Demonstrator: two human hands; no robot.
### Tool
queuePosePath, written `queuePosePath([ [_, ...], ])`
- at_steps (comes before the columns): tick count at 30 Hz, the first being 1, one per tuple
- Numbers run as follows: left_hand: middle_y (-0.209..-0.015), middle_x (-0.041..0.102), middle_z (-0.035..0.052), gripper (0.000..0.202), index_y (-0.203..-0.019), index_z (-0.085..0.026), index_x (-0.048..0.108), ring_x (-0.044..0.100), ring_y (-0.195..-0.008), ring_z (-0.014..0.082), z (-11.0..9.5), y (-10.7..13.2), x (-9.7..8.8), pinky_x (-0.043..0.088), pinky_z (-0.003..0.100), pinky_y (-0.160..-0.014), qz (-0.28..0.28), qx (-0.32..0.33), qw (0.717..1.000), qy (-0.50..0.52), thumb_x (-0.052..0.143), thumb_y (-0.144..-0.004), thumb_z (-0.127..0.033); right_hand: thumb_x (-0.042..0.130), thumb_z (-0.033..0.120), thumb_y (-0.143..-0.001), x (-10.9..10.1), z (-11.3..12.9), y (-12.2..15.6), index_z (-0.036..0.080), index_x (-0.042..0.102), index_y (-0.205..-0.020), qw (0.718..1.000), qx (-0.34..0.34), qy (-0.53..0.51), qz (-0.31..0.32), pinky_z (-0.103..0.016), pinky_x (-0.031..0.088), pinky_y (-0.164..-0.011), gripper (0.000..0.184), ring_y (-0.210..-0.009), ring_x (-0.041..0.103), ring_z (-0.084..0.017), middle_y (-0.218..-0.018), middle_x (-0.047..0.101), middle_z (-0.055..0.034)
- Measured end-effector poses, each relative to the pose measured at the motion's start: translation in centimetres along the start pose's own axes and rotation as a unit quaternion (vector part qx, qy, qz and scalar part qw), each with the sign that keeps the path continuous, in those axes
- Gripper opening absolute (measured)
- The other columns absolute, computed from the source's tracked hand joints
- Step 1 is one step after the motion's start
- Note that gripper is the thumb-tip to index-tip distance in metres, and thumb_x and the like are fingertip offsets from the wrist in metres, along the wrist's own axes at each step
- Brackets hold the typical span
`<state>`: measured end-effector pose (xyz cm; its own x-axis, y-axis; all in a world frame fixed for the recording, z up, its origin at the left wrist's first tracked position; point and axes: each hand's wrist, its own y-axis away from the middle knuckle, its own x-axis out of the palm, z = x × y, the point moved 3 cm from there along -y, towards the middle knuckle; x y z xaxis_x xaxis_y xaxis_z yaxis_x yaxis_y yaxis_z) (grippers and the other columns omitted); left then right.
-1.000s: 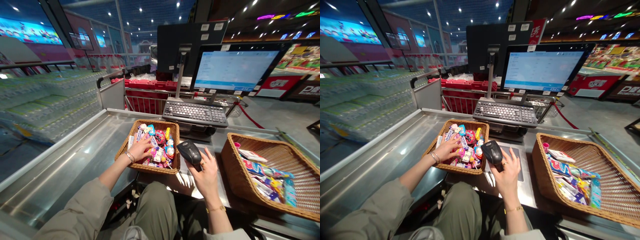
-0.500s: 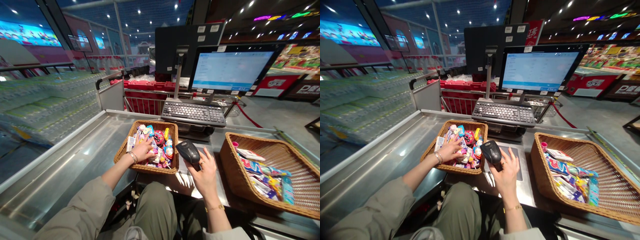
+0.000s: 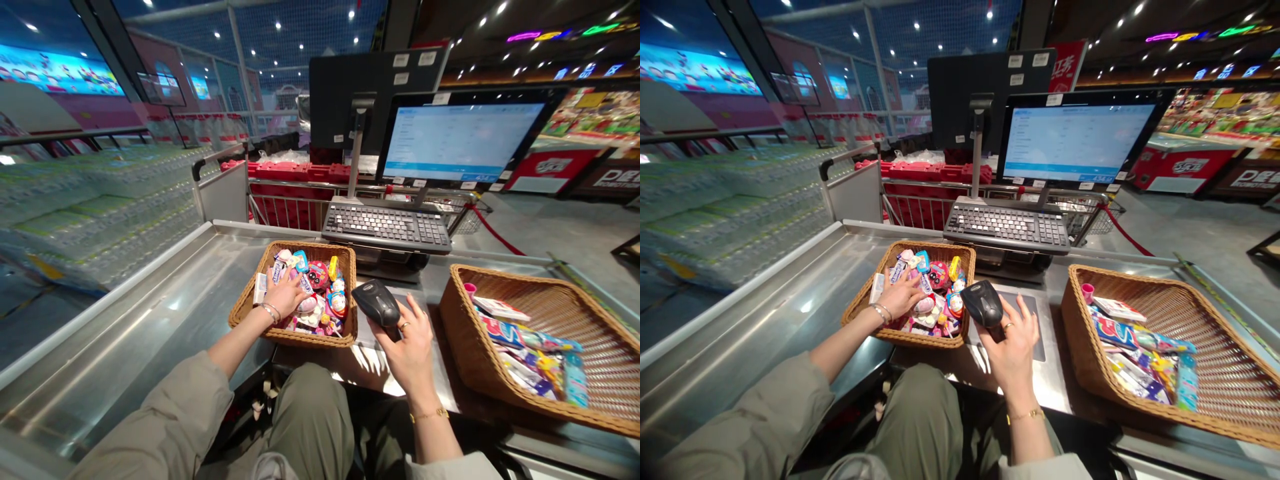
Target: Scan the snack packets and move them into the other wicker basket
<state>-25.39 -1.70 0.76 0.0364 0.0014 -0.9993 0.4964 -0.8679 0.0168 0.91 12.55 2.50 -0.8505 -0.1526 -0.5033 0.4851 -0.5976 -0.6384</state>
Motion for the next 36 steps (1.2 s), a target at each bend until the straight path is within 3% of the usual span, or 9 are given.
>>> queuePosePath([
  [6,-0.146,0.052,0.0020,0.038,-0.084,-0.028,0.077,0.019,-0.148,0.0379,-0.4,0.5,-0.8,-0.011,0.072,-0.112,-0.014,0.007,1.000,-0.004,0.046,-0.095,-0.048,0.063,0.049,-0.084,0.0,-0.2,0.1,0.023,0.069,-0.095,1.000,0.001,-0.001,0.002,-0.060,0.033,-0.108,0.029,-0.135,0.044,-0.033,-0.117,0.068,-0.0091],
  [11,-0.139,0.059,0.0025,0.039,-0.074,-0.026,0.075,0.022,-0.146,0.0414,-0.6,1.1,-0.9,-0.009,0.077,-0.108,-0.011,-0.015,1.000,-0.006,0.049,-0.092,-0.050,0.062,0.048,-0.085,-0.1,-0.1,0.1,0.022,0.069,-0.094,1.000,0.006,0.003,0.005,-0.061,0.032,-0.108,0.028,-0.135,0.043,-0.033,-0.119,0.068,-0.0088],
  [15,-0.149,0.049,0.0043,0.030,-0.105,-0.031,0.074,0.020,-0.147,0.0409,0.0,0.7,-1.3,-0.005,0.075,-0.110,-0.011,-0.007,1.000,0.003,0.053,-0.090,-0.049,0.062,0.049,-0.085,-0.2,0.0,0.1,0.022,0.069,-0.094,1.000,0.006,0.003,0.003,-0.061,0.032,-0.108,0.029,-0.135,0.044,-0.033,-0.118,0.068,-0.0092],
  [18,-0.155,0.040,0.0039,0.036,-0.120,-0.036,0.068,0.017,-0.148,0.0411,0.0,-0.1,-1.5,-0.006,0.075,-0.110,0.026,0.041,0.999,0.008,0.053,-0.090,-0.050,0.062,0.049,-0.084,-0.2,-0.1,0.1,0.022,0.069,-0.094,1.000,0.002,0.002,0.001,-0.061,0.033,-0.108,0.030,-0.135,0.044,-0.034,-0.118,0.068,-0.0095],
  [24,-0.150,0.047,0.0043,0.043,-0.096,-0.031,0.077,0.021,-0.147,0.0403,-2.0,-1.9,-1.4,-0.007,0.070,-0.113,0.100,0.111,0.988,-0.037,0.059,-0.080,-0.066,0.063,0.048,-0.084,-0.1,-0.1,0.0,0.022,0.069,-0.095,1.000,-0.005,0.002,-0.003,-0.062,0.034,-0.107,0.028,-0.134,0.044,-0.033,-0.118,0.068,-0.0093],
  [31,-0.138,0.060,0.0042,0.040,-0.078,-0.026,0.074,0.022,-0.145,0.0424,-3.3,-2.3,-1.6,-0.008,0.071,-0.112,0.131,0.138,0.979,-0.073,0.073,-0.064,-0.063,0.063,0.047,-0.085,-0.2,-0.3,0.1,0.022,0.069,-0.096,1.000,-0.005,0.001,0.000,-0.063,0.034,-0.107,0.028,-0.134,0.044,-0.034,-0.118,0.068,-0.0092],
  [34,-0.142,0.056,0.0053,0.047,-0.077,-0.024,0.072,0.023,-0.146,0.0413,-2.4,-2.1,-2.3,-0.009,0.070,-0.112,0.114,0.118,0.985,-0.042,0.068,-0.067,-0.069,0.063,0.048,-0.084,-0.3,-0.3,0.1,0.022,0.069,-0.096,1.000,-0.005,0.000,-0.004,-0.063,0.035,-0.107,0.029,-0.134,0.044,-0.034,-0.118,0.068,-0.0095],
  [36,-0.153,0.043,0.0063,0.051,-0.086,-0.024,0.073,0.018,-0.147,0.0427,-1.5,-1.9,-2.9,-0.008,0.074,-0.110,0.057,0.053,0.997,0.019,0.062,-0.073,-0.072,0.063,0.048,-0.084,-0.3,-0.3,0.1,0.022,0.069,-0.095,1.000,-0.005,-0.001,-0.003,-0.063,0.035,-0.107,0.029,-0.134,0.044,-0.034,-0.118,0.068,-0.0095],
])
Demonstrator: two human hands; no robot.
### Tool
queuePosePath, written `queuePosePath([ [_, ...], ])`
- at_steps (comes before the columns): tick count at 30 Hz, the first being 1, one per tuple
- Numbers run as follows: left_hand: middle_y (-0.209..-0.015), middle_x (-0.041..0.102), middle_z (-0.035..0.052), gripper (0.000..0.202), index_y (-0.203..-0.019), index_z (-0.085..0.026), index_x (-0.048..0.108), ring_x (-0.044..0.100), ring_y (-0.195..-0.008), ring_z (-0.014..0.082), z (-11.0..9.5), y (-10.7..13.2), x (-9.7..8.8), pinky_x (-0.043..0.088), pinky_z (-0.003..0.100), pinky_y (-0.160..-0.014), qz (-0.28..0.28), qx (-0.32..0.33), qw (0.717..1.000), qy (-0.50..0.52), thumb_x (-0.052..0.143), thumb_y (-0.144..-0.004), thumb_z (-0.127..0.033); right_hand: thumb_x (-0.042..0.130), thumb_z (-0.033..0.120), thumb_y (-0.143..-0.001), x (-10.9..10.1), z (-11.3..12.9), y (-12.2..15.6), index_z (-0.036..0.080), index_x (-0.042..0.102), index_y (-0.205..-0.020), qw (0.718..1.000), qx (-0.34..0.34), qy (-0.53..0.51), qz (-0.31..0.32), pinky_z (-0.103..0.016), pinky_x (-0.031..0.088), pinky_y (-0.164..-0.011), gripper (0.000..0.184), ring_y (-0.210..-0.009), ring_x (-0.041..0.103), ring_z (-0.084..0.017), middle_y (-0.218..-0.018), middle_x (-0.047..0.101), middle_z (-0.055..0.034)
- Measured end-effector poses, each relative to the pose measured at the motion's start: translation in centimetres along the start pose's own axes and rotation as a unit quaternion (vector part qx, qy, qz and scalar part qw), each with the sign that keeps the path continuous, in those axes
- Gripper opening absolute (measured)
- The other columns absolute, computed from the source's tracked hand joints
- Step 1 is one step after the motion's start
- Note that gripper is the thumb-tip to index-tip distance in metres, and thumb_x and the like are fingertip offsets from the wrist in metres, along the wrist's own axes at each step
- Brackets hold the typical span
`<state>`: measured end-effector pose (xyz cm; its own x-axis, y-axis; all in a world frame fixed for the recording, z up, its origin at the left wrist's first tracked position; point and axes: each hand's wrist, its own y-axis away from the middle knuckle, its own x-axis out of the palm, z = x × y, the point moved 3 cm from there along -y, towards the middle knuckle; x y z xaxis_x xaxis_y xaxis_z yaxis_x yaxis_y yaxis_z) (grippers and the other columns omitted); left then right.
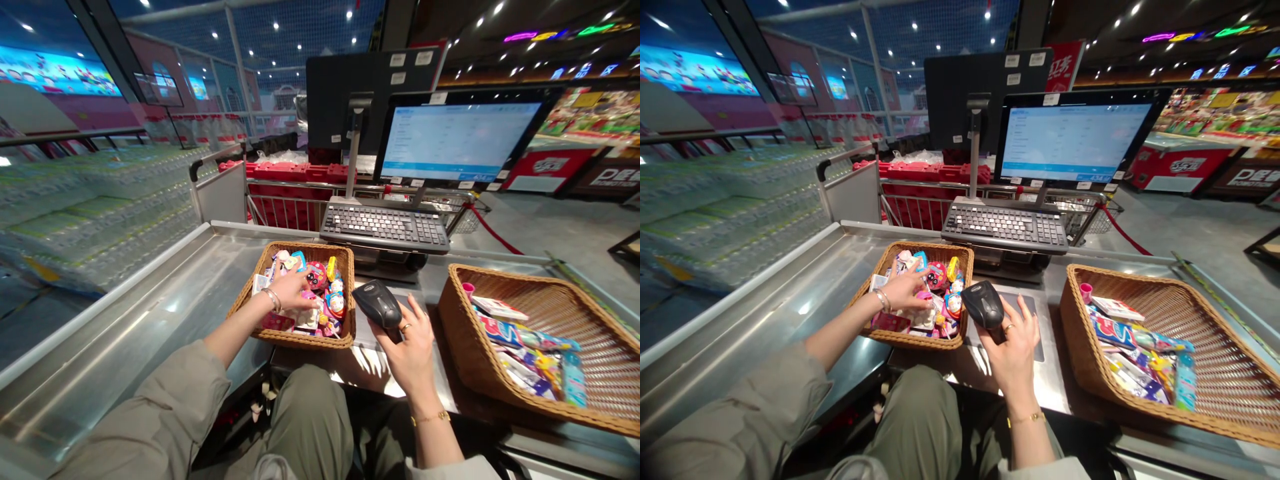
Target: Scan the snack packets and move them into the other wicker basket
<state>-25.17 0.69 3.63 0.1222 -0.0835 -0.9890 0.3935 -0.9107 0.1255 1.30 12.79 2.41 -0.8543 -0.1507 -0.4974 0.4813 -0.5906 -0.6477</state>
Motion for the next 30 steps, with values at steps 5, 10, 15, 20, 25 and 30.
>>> queuePosePath([
  [5,-0.163,0.020,0.0056,0.051,-0.107,-0.031,0.069,-0.004,-0.149,0.0440,1.1,1.3,1.1,-0.003,0.081,-0.104,-0.096,-0.136,0.979,0.118,0.055,-0.080,-0.072,0.063,0.049,-0.085,0.1,0.1,-0.1,0.022,0.069,-0.093,1.000,-0.005,-0.004,-0.005,-0.064,0.035,-0.106,0.029,-0.134,0.045,-0.034,-0.117,0.068,-0.0093],
  [10,-0.163,0.022,0.0010,0.047,-0.103,-0.034,0.070,-0.002,-0.149,0.0434,0.8,1.5,3.2,-0.006,0.079,-0.105,-0.088,-0.144,0.980,0.108,0.054,-0.080,-0.072,0.063,0.049,-0.085,0.2,0.3,0.0,0.022,0.069,-0.095,1.000,-0.008,-0.001,-0.004,-0.063,0.034,-0.107,0.029,-0.134,0.045,-0.034,-0.118,0.068,-0.0095],
  [15,-0.162,0.022,0.0042,0.050,-0.108,-0.031,0.070,0.002,-0.148,0.0457,1.7,1.9,3.4,-0.003,0.080,-0.104,-0.093,-0.133,0.984,0.076,0.053,-0.081,-0.070,0.061,0.050,-0.086,0.1,0.2,0.1,0.022,0.069,-0.097,1.000,-0.007,0.002,-0.003,-0.063,0.034,-0.107,0.032,-0.134,0.044,-0.034,-0.117,0.068,-0.0100],
  [20,-0.161,0.025,0.0027,0.042,-0.131,-0.042,0.058,0.006,-0.148,0.0438,2.6,2.5,2.5,0.002,0.080,-0.105,-0.078,-0.061,0.993,0.062,0.049,-0.092,-0.054,0.061,0.052,-0.085,0.1,0.2,0.1,0.023,0.069,-0.095,1.000,-0.007,0.003,-0.004,-0.063,0.034,-0.107,0.032,-0.134,0.045,-0.034,-0.117,0.068,-0.0092],
  [25,-0.159,0.032,0.0029,0.042,-0.123,-0.043,0.064,0.010,-0.148,0.0437,3.9,2.2,1.5,-0.008,0.079,-0.104,-0.022,0.042,0.998,-0.028,0.060,-0.084,-0.058,0.061,0.051,-0.086,0.2,0.1,0.1,0.023,0.068,-0.095,1.000,-0.008,0.003,-0.006,-0.063,0.035,-0.106,0.031,-0.134,0.045,-0.034,-0.117,0.068,-0.0092],
  [30,-0.157,0.036,0.0070,0.062,-0.129,-0.041,0.059,0.016,-0.148,0.0410,4.3,1.8,1.4,-0.009,0.076,-0.107,0.000,0.089,0.993,-0.079,0.073,-0.072,-0.060,0.062,0.051,-0.085,0.1,0.1,0.1,0.022,0.069,-0.095,1.000,-0.010,0.003,-0.005,-0.064,0.035,-0.106,0.031,-0.134,0.045,-0.035,-0.116,0.068,-0.0097],
])
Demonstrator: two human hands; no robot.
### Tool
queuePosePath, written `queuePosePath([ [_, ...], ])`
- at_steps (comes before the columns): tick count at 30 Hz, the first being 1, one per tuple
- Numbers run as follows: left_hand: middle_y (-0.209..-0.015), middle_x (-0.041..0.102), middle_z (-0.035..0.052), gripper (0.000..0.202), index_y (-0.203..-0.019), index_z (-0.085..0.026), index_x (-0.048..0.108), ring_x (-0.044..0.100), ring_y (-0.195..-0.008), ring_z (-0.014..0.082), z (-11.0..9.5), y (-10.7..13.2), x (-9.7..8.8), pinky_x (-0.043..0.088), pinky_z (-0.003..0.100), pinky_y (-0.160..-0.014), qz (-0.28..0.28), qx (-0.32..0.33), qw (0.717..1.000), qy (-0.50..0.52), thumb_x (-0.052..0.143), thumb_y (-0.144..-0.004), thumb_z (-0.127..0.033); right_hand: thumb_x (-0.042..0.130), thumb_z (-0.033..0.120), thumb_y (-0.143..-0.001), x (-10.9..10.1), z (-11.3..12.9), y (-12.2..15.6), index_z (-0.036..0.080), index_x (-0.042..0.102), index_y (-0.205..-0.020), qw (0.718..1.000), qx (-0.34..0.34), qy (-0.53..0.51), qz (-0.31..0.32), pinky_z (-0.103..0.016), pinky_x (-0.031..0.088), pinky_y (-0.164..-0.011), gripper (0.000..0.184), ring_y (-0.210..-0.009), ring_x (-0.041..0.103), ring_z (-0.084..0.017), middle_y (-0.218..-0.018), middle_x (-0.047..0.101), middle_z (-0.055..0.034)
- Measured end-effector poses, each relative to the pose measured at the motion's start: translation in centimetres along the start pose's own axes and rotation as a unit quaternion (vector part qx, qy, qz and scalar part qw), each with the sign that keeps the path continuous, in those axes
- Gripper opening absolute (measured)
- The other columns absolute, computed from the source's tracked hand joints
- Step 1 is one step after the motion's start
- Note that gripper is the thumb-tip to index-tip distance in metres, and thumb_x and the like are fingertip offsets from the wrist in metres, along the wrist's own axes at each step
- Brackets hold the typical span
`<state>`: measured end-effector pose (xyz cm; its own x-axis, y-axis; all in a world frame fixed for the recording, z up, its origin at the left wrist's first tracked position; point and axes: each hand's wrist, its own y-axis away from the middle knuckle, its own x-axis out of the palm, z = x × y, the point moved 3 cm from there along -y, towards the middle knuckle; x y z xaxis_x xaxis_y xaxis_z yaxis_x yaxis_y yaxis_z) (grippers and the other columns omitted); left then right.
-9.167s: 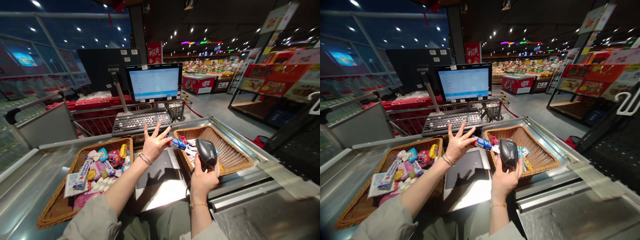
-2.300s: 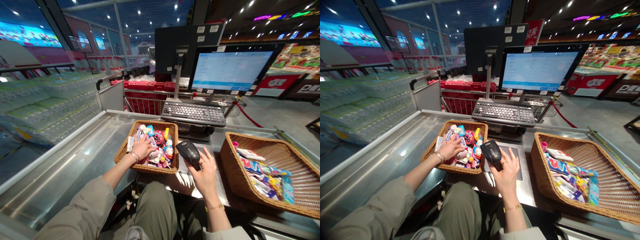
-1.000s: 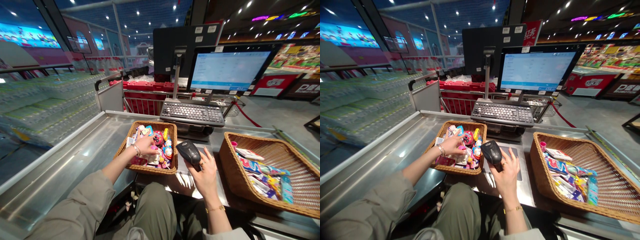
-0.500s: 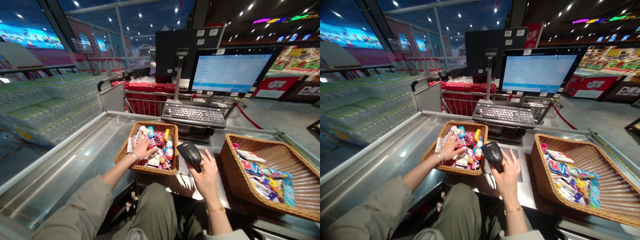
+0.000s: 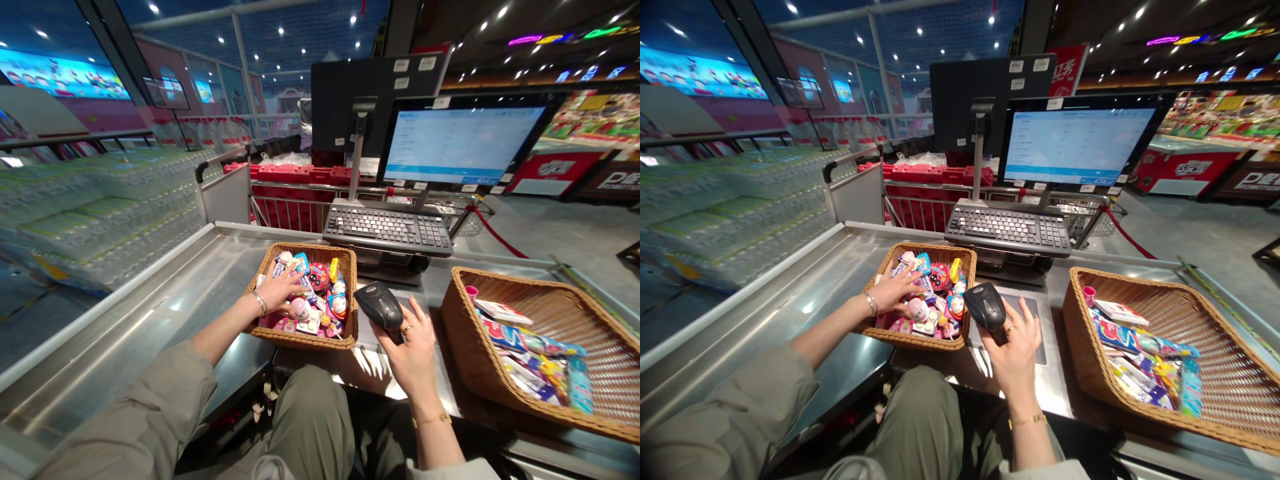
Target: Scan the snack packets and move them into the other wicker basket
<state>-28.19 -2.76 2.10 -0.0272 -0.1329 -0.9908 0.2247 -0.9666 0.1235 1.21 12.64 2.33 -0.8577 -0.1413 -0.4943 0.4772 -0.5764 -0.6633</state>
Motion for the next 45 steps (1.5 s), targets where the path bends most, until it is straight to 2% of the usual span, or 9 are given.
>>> queuePosePath([
  [2,-0.158,0.034,0.0066,0.065,-0.131,-0.042,0.057,0.015,-0.148,0.0412,-0.1,-0.1,0.4,-0.009,0.076,-0.106,0.012,0.011,1.000,0.010,0.074,-0.070,-0.060,0.062,0.050,-0.085,0.0,0.0,0.0,0.022,0.069,-0.095,1.000,0.002,-0.003,0.004,-0.064,0.035,-0.106,0.031,-0.134,0.044,-0.034,-0.117,0.068,-0.0097],
  [7,-0.156,0.038,0.0066,0.060,-0.127,-0.040,0.061,0.014,-0.148,0.0407,0.2,0.0,1.4,-0.013,0.076,-0.105,0.020,0.014,0.999,0.035,0.073,-0.072,-0.060,0.062,0.049,-0.085,-0.1,-0.1,-0.1,0.022,0.069,-0.096,1.000,0.010,-0.003,0.009,-0.064,0.034,-0.107,0.030,-0.134,0.044,-0.034,-0.118,0.068,-0.0098],
  [12,-0.156,0.037,0.0047,0.054,-0.117,-0.034,0.068,0.015,-0.149,0.0383,-0.2,0.0,1.2,-0.012,0.070,-0.111,0.015,-0.012,0.997,0.075,0.070,-0.073,-0.064,0.062,0.049,-0.085,-0.1,-0.1,-0.1,0.022,0.069,-0.096,1.000,0.015,-0.005,0.007,-0.063,0.032,-0.108,0.030,-0.135,0.044,-0.033,-0.118,0.068,-0.0098],
  [16,-0.154,0.040,0.0055,0.049,-0.110,-0.029,0.071,0.017,-0.149,0.0363,-1.0,-0.3,0.5,-0.008,0.066,-0.115,-0.024,-0.044,0.994,0.098,0.069,-0.075,-0.063,0.060,0.049,-0.085,-0.1,0.0,-0.2,0.022,0.069,-0.095,1.000,0.020,-0.003,0.014,-0.062,0.032,-0.108,0.030,-0.135,0.043,-0.033,-0.118,0.068,-0.0096],
  [22,-0.149,0.047,0.0064,0.055,-0.107,-0.028,0.073,0.021,-0.148,0.0364,-1.5,-0.5,-1.5,-0.002,0.064,-0.117,-0.112,-0.063,0.986,0.110,0.063,-0.074,-0.071,0.061,0.048,-0.085,-0.3,0.0,-0.2,0.022,0.069,-0.095,1.000,0.017,-0.006,0.008,-0.062,0.032,-0.108,0.029,-0.135,0.044,-0.033,-0.117,0.068,-0.0102],
  [28,-0.150,0.045,0.0087,0.051,-0.109,-0.027,0.072,0.020,-0.148,0.0384,-2.9,-1.1,-3.7,-0.008,0.072,-0.112,-0.165,-0.071,0.977,0.112,0.065,-0.076,-0.067,0.062,0.046,-0.085,-0.6,0.2,-0.2,0.022,0.068,-0.094,1.000,0.007,-0.009,-0.004,-0.062,0.032,-0.108,0.026,-0.134,0.045,-0.033,-0.117,0.068,-0.0099],
  [33,-0.152,0.043,0.0083,0.050,-0.107,-0.027,0.072,0.017,-0.148,0.0393,-4.4,-1.9,-4.8,-0.008,0.076,-0.108,-0.217,-0.062,0.967,0.117,0.066,-0.076,-0.066,0.062,0.044,-0.086,-0.8,0.0,-0.1,0.023,0.067,-0.097,1.000,-0.007,0.004,-0.008,-0.064,0.029,-0.109,0.025,-0.135,0.045,-0.033,-0.119,0.068,-0.0093],
  [40,-0.151,0.045,0.0069,0.050,-0.109,-0.029,0.071,0.017,-0.148,0.0388,-5.5,-2.8,-6.2,-0.009,0.078,-0.108,-0.243,-0.059,0.960,0.127,0.068,-0.075,-0.065,0.062,0.042,-0.085,-1.2,0.0,0.1,0.024,0.068,-0.100,1.000,-0.011,0.016,0.007,-0.066,0.023,-0.111,0.025,-0.138,0.040,-0.034,-0.124,0.066,-0.0082],
  [45,-0.151,0.044,0.0065,0.051,-0.109,-0.029,0.072,0.017,-0.148,0.0405,-5.9,-3.3,-6.5,-0.009,0.078,-0.108,-0.249,-0.051,0.958,0.129,0.066,-0.075,-0.067,0.063,0.039,-0.083,-1.5,0.0,0.1,0.025,0.068,-0.102,1.000,-0.010,0.022,0.009,-0.068,0.021,-0.111,0.023,-0.140,0.038,-0.034,-0.127,0.065,-0.0071],
])
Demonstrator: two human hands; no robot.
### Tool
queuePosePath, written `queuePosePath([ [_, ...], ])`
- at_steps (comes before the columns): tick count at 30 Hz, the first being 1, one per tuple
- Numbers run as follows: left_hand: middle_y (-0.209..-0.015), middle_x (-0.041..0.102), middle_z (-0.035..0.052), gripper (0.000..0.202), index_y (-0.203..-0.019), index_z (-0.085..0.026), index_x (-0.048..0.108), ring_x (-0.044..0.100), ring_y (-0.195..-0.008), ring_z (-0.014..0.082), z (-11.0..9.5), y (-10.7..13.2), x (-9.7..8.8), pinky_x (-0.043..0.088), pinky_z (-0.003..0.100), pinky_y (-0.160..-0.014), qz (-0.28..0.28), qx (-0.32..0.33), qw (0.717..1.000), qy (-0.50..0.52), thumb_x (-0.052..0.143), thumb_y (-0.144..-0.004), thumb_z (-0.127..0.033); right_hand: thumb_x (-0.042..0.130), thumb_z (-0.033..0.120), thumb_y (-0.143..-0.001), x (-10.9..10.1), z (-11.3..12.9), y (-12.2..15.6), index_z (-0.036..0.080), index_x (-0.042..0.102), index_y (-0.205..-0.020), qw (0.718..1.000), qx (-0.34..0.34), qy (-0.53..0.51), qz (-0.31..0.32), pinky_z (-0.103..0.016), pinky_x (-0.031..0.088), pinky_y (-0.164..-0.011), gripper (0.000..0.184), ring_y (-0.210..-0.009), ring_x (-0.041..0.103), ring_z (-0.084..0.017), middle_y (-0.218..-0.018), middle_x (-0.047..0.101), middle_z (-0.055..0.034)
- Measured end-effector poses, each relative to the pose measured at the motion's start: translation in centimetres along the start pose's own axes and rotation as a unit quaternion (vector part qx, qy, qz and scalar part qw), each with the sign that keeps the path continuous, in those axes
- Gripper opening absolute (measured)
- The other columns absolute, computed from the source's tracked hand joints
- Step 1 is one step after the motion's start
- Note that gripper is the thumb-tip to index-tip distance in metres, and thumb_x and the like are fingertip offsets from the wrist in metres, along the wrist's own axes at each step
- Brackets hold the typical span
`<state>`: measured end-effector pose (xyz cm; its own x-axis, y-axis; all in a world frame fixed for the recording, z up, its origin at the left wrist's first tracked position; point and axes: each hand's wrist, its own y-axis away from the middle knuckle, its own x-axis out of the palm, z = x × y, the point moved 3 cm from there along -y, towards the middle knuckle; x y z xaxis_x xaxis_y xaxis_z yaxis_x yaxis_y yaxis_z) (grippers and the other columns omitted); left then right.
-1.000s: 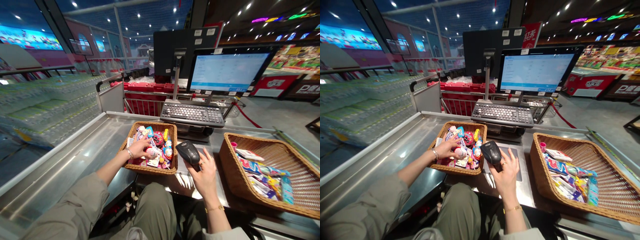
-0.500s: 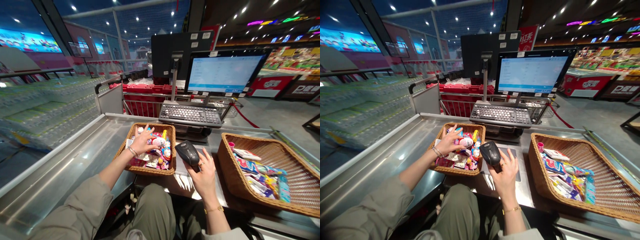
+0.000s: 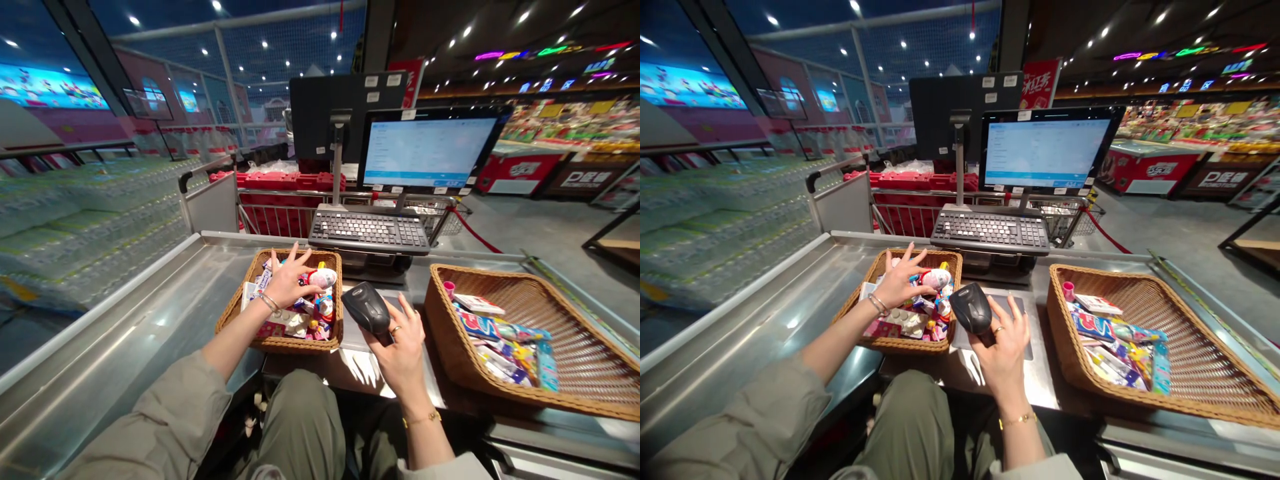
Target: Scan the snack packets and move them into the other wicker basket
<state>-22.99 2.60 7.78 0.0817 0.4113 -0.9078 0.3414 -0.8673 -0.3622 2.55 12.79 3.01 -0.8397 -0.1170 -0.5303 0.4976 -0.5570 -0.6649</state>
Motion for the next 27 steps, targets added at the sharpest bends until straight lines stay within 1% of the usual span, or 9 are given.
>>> queuePosePath([
  [7,-0.152,0.043,0.0052,0.050,-0.111,-0.030,0.072,0.016,-0.148,0.0399,-0.22,-0.31,0.41,-0.010,0.077,-0.108,-0.005,0.008,1.000,-0.005,0.066,-0.076,-0.066,0.064,0.036,-0.082,-0.07,-0.01,0.02,0.025,0.068,-0.101,1.000,-0.007,0.008,0.002,-0.068,0.020,-0.112,0.022,-0.140,0.037,-0.034,-0.128,0.064,-0.0065],
  [20,-0.152,0.043,0.0054,0.049,-0.110,-0.031,0.072,0.018,-0.148,0.0398,-0.64,-0.61,0.38,-0.010,0.077,-0.108,-0.002,0.012,1.000,-0.007,0.066,-0.076,-0.065,0.063,0.034,-0.082,-0.19,0.00,-0.02,0.025,0.068,-0.103,1.000,-0.018,0.011,0.004,-0.067,0.022,-0.111,0.023,-0.140,0.037,-0.033,-0.128,0.064,-0.0066],
  [27,-0.151,0.045,0.0048,0.049,-0.107,-0.031,0.072,0.017,-0.149,0.0382,-0.76,-0.74,0.39,-0.013,0.077,-0.107,-0.009,0.019,1.000,-0.005,0.067,-0.074,-0.067,0.063,0.034,-0.082,-0.20,-0.01,-0.04,0.026,0.067,-0.103,1.000,-0.021,0.013,-0.002,-0.068,0.022,-0.111,0.023,-0.140,0.038,-0.033,-0.127,0.065,-0.0061],
])
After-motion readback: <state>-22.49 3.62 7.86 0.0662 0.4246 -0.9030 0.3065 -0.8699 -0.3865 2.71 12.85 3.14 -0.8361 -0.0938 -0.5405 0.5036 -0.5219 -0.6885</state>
